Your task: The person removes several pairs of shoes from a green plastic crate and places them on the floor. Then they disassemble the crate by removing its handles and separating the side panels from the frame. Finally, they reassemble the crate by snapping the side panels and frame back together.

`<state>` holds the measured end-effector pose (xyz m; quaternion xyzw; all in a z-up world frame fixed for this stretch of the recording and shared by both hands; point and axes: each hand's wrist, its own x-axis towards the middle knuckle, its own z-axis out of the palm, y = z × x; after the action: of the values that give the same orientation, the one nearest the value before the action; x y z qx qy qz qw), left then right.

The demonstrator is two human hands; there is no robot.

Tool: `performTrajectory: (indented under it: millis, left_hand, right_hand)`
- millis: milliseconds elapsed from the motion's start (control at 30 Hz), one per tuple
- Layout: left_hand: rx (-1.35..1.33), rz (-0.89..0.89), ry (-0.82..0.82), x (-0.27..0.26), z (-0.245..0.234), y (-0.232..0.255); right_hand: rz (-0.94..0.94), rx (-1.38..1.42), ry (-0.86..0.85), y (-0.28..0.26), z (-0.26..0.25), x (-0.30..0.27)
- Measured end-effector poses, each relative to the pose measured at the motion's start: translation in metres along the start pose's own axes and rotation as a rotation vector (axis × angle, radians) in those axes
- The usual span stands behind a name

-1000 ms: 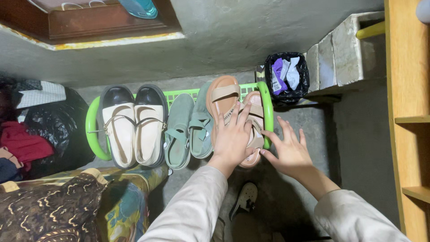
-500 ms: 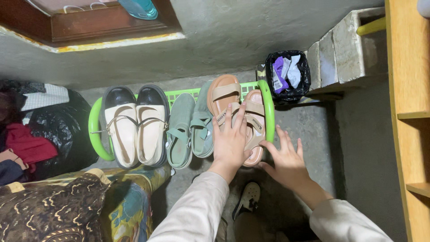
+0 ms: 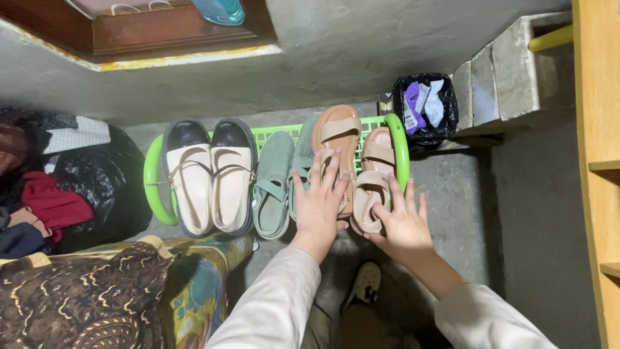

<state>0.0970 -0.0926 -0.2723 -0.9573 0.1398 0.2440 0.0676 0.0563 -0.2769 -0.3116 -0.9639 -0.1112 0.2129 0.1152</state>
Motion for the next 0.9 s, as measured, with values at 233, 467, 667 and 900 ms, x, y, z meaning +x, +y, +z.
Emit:
performTrajectory:
  millis: [233,467,667,900]
  left_hand:
    - [-0.09,0.026,0.036,-0.013,0.001,-0.005]
    - [-0.133,0.014,0.069,-0.019,-0.011,-0.009]
    - [-0.324,0.017,0.241,-0.02,-0.015,-0.018]
    - [-0.603,0.295,0.382,-0.029,-0.039,-0.009]
  right_hand:
    - [-0.085,0.292,0.238,0.01,0.005,0.003]
    - [-0.142,0.606,0.304,0.004,-0.028,-0.007]
    - [0.05,0.718,0.362,-0.011,-0.061,-0.012]
    - [0.111,0.844,0.331,0.009,-0.068,-0.022]
